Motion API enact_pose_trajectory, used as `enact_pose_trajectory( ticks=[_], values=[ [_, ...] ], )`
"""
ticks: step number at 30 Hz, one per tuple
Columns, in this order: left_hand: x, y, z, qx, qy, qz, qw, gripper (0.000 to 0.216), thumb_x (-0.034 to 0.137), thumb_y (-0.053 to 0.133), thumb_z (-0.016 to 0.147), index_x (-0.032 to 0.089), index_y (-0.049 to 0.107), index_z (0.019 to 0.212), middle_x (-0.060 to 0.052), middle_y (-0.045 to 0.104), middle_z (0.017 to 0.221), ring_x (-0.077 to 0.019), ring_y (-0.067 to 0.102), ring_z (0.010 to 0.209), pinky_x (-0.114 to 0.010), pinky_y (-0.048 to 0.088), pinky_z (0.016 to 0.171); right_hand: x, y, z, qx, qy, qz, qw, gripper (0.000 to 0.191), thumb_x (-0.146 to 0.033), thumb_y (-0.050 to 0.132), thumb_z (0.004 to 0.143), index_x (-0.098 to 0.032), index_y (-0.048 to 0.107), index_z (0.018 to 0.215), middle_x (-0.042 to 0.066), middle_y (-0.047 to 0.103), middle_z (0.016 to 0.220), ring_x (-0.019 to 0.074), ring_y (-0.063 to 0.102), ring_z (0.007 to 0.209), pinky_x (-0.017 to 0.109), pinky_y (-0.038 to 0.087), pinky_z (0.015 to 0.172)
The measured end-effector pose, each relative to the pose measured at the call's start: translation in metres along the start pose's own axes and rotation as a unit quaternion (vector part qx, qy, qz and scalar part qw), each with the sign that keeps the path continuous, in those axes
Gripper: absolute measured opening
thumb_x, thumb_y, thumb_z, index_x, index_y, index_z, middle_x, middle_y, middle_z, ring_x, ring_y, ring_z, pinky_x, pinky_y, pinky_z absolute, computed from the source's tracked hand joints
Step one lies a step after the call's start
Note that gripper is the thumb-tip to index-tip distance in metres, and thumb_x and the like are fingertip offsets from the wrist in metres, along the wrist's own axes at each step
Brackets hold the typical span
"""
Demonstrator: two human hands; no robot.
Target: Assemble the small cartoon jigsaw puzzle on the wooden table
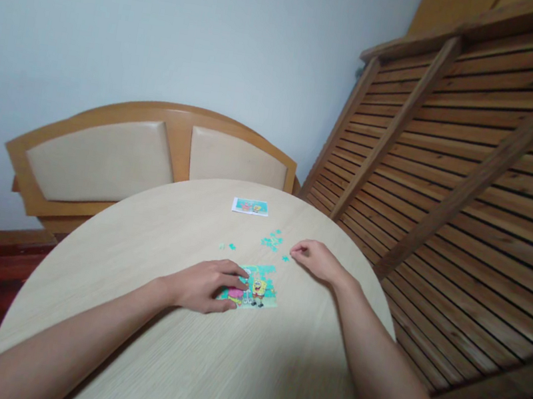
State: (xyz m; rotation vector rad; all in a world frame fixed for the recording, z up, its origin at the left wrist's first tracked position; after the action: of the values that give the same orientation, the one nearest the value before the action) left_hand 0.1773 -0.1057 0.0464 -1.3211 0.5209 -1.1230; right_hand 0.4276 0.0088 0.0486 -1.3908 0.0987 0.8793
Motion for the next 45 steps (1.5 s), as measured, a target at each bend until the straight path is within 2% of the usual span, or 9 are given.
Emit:
enact_pose_trajectory(
  ticks=[4, 12, 24, 30, 35, 42, 45],
  values=[
    [0.000, 0.000, 0.000, 0.001, 0.003, -0.004, 1.000, 0.040, 0.040, 0.060, 0.093, 0.022, 0.063, 0.128, -0.013, 0.061, 0.132, -0.0270, 0.059, 0.120, -0.039, 0.048, 0.104, 0.010, 0.007, 0.002, -0.012, -0.002, 0.003, 1.000, 0.019, -0.028, 0.063, 0.085, -0.014, 0.076, 0.089, 0.009, 0.075, 0.089, 0.0212, 0.067, 0.082, 0.031, 0.050, 0.077],
    [0.002, -0.003, 0.001, 0.008, 0.000, -0.011, 1.000, 0.039, 0.040, 0.060, 0.093, 0.023, 0.064, 0.128, -0.012, 0.061, 0.132, -0.0270, 0.060, 0.119, -0.039, 0.049, 0.104, 0.009, 0.015, 0.004, -0.025, -0.035, -0.002, 0.999, 0.023, -0.030, 0.069, 0.082, -0.017, 0.078, 0.099, 0.010, 0.074, 0.099, 0.0227, 0.066, 0.091, 0.034, 0.050, 0.086],
    [0.002, -0.002, 0.001, 0.007, 0.002, -0.009, 1.000, 0.040, 0.039, 0.060, 0.093, 0.023, 0.063, 0.129, -0.012, 0.061, 0.132, -0.0270, 0.060, 0.120, -0.039, 0.048, 0.104, 0.003, 0.017, 0.004, -0.034, -0.023, 0.015, 0.999, 0.016, -0.025, 0.069, 0.079, -0.015, 0.073, 0.090, 0.009, 0.072, 0.097, 0.0218, 0.066, 0.091, 0.035, 0.049, 0.089],
    [0.000, -0.001, 0.000, 0.011, 0.001, -0.011, 1.000, 0.040, 0.039, 0.059, 0.094, 0.023, 0.063, 0.130, -0.012, 0.061, 0.133, -0.0265, 0.060, 0.121, -0.038, 0.048, 0.105, 0.001, 0.021, 0.002, -0.057, -0.018, 0.085, 0.995, 0.017, -0.027, 0.069, 0.079, -0.015, 0.068, 0.092, 0.006, 0.072, 0.092, 0.0197, 0.065, 0.087, 0.032, 0.050, 0.083],
    [-0.003, -0.002, 0.000, 0.014, -0.004, -0.007, 1.000, 0.039, 0.036, 0.057, 0.095, 0.023, 0.062, 0.131, -0.012, 0.059, 0.137, -0.0268, 0.059, 0.124, -0.038, 0.046, 0.108, 0.000, 0.023, 0.002, -0.063, -0.009, 0.097, 0.993, 0.022, -0.025, 0.066, 0.078, -0.014, 0.068, 0.097, 0.006, 0.070, 0.090, 0.0174, 0.064, 0.080, 0.028, 0.049, 0.075],
    [-0.004, -0.002, 0.001, 0.013, -0.015, -0.013, 1.000, 0.036, 0.038, 0.054, 0.098, 0.022, 0.062, 0.130, -0.012, 0.059, 0.138, -0.0250, 0.058, 0.126, -0.038, 0.046, 0.108, -0.014, 0.021, 0.001, -0.075, -0.029, 0.127, 0.989, 0.019, -0.031, 0.067, 0.080, -0.014, 0.070, 0.088, 0.006, 0.072, 0.091, 0.0188, 0.064, 0.085, 0.031, 0.048, 0.083],
    [-0.007, -0.005, 0.002, 0.027, -0.033, -0.031, 0.999, 0.033, 0.039, 0.049, 0.102, 0.023, 0.064, 0.126, -0.009, 0.064, 0.131, -0.0213, 0.060, 0.122, -0.034, 0.046, 0.107, -0.023, 0.024, 0.001, -0.077, -0.024, 0.156, 0.984, 0.020, -0.033, 0.067, 0.081, -0.014, 0.068, 0.090, 0.006, 0.072, 0.090, 0.0182, 0.064, 0.083, 0.031, 0.049, 0.079]
  ],
)
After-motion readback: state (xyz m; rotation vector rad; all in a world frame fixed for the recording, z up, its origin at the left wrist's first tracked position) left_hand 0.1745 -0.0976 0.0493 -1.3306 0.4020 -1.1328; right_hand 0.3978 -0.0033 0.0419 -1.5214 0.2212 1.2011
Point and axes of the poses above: each hand's wrist, its own z-axis towards the middle knuckle, its own y-axis out of the palm, x = y × z, the point moved 6 cm from there along z, towards the middle knuckle
